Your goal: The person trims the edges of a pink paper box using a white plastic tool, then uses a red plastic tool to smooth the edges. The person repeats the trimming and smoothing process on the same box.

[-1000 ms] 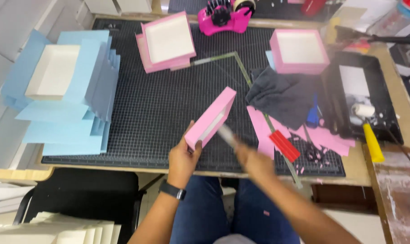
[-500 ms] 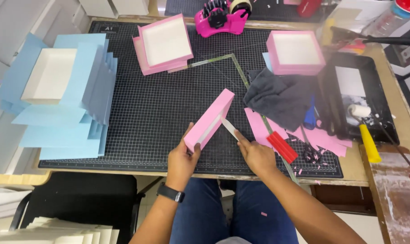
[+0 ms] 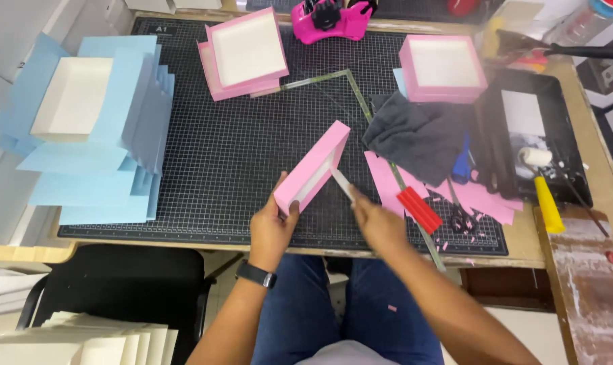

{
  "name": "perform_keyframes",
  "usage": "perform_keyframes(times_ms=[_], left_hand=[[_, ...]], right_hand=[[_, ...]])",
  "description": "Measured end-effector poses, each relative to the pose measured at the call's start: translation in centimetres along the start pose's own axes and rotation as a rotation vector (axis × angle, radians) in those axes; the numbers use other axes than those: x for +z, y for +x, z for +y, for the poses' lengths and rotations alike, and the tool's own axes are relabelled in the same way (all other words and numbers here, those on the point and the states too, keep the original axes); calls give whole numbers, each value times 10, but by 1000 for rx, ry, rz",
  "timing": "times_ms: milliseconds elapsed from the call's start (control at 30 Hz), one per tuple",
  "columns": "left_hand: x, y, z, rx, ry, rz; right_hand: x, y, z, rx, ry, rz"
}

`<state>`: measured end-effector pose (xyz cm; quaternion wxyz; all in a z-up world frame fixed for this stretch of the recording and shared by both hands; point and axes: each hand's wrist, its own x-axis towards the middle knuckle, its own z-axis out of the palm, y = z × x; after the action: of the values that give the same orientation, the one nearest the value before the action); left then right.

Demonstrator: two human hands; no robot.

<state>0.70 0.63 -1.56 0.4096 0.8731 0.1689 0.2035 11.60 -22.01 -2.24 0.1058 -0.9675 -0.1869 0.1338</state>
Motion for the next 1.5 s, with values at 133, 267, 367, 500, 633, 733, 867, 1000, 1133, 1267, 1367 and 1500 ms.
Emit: perform_keyframes(times_ms=[133,267,367,500,633,733,867,1000,1133,1267,1367,1500], left_hand=[[0,-7,1,-57,-3,-11],[-1,-5,1,-12,-13,-14],[3,-9,1,-27,0,4],[6,-7,-3,-41,34,7],[4,-14,-4,-28,12,-9],[7,-4,-1,-15,40,30],[4,-10,5,-108,-39,24],[-8,10,-7,-221,-343,64],[-37,46,-42,-257,-448,-137],[-59,60,-45,-300,-118,-583],[-47,72,-49,-138,315,-576],[-48,39,-9,140,344,-182]], right_hand=[[78,-58,-21,-210,-159,150],[29,-28,-1,-165,-79,72],[54,-32,3,-70,-68,62],[64,-79,-27,-304,-143,53],[42,-23,9,25,-23,-56],[41,-37,-17,16,88,17],[46,-86,-20,-331,160,110],[-2,-95,31,-319,515,67],[-10,-95,57,-260,722,216],[0,-68,50,37,708,247],[16,-37,39,91,608,193],[4,-20,-20,69,570,76]])
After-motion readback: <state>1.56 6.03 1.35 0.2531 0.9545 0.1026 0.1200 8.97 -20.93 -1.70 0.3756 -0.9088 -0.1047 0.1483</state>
